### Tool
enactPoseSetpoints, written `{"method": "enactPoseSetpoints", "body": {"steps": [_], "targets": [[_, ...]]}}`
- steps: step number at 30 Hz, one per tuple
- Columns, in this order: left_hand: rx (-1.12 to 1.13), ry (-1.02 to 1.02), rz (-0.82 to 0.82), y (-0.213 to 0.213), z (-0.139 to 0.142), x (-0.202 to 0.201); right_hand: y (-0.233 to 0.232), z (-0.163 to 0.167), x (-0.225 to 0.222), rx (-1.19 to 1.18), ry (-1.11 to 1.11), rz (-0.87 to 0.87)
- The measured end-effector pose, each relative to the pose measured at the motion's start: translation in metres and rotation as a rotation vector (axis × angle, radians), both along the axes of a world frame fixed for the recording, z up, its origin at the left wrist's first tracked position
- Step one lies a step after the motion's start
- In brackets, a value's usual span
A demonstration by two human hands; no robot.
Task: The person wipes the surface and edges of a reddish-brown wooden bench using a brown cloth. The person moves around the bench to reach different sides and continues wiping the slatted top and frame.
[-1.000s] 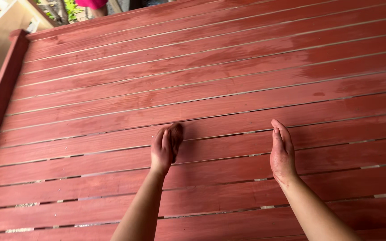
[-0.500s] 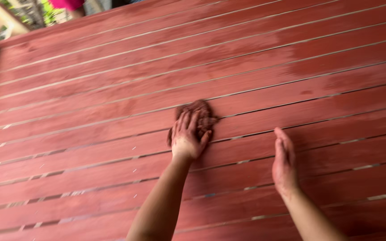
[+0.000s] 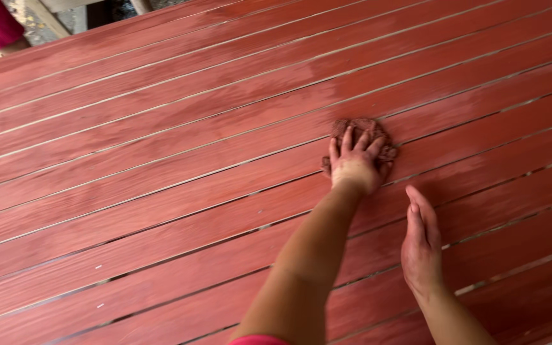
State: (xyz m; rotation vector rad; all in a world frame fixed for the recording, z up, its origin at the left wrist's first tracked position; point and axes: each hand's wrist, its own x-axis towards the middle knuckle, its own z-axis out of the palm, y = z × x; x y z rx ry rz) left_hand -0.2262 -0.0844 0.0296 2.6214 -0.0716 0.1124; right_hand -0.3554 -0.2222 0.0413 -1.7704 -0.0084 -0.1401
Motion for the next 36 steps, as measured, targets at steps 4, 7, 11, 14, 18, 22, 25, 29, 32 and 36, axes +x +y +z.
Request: {"method": "enactPoseSetpoints", "body": {"steps": [4,7,11,14,18,22,25,29,32,36], "targets": [[0.054,0.097,0.003,-0.02,0.002,0.025,-0.021,-0.007,0.01,0.086,0.045,-0.037],[0.053,-0.009,0.055,-0.009,-0.002,0.013,-0.018,-0.013,0.009,0.057,0.039,-0.007],[0.046,-0.018,0.132,0.052,-0.009,-0.036,0.02,-0.022,0.01,0.176,0.003,0.072],[0.043,-0.013,0.228,0.138,-0.023,-0.089,0.063,-0.028,0.008,0.231,-0.001,0.139],[-0.109,-0.026,0.353,0.291,-0.051,-0.179,0.13,-0.037,-0.006,0.266,0.043,0.214],[0.144,0.277,0.738,0.442,-0.073,-0.277,0.174,-0.042,-0.025,0.317,0.093,0.301],[0.207,0.216,0.993,0.528,-0.094,-0.329,0.183,-0.045,-0.036,0.339,0.109,0.312],[0.227,-0.086,1.062,0.553,-0.122,-0.334,0.161,-0.048,-0.039,0.32,0.101,0.312],[0.028,0.018,1.127,0.492,-0.132,-0.301,0.14,-0.054,-0.033,0.318,0.041,0.256],[0.073,-0.113,0.626,0.332,-0.122,-0.238,0.103,-0.057,-0.024,0.301,0.044,0.209]]}}
